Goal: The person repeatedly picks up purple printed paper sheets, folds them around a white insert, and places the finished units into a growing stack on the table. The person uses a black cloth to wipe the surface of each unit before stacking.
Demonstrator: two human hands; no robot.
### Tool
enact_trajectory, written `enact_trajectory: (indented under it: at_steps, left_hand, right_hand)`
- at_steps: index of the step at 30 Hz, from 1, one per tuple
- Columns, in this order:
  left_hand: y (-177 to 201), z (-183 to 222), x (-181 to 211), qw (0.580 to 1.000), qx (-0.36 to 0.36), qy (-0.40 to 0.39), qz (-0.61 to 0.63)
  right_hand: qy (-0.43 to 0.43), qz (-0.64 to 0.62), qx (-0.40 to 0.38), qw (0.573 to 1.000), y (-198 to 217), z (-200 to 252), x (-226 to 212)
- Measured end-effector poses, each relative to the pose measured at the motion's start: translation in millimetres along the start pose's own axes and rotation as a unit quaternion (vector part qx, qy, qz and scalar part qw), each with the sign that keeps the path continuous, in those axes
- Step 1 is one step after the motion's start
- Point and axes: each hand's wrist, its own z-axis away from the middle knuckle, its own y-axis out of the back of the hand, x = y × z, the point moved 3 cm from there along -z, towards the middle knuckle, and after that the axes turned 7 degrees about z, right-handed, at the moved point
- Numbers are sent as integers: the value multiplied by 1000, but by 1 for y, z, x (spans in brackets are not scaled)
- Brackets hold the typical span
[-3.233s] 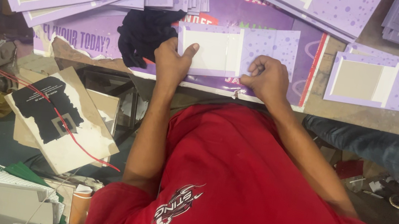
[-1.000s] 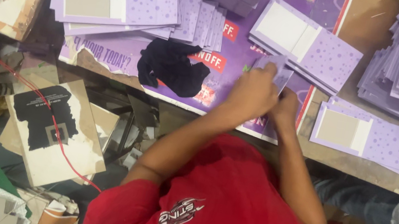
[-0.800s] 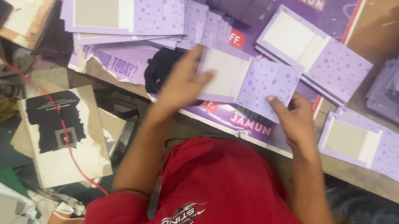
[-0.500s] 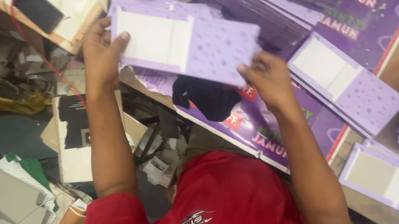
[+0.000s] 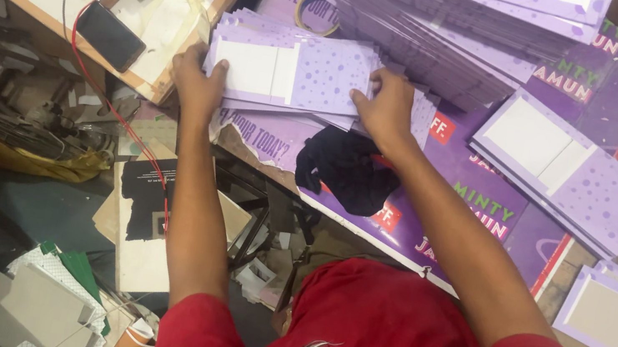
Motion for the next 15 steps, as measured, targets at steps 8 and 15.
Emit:
enact_trajectory:
  at_steps: [8,15]
  left_hand:
    - [-16,-13,49,989,-149,-10,17]
    - [-36,-9,69,992,-106,47,-53]
  right_hand:
    - [-27,47,-45,997,-23,-1,5]
    - [-44,28,-19,998,-17,15,9]
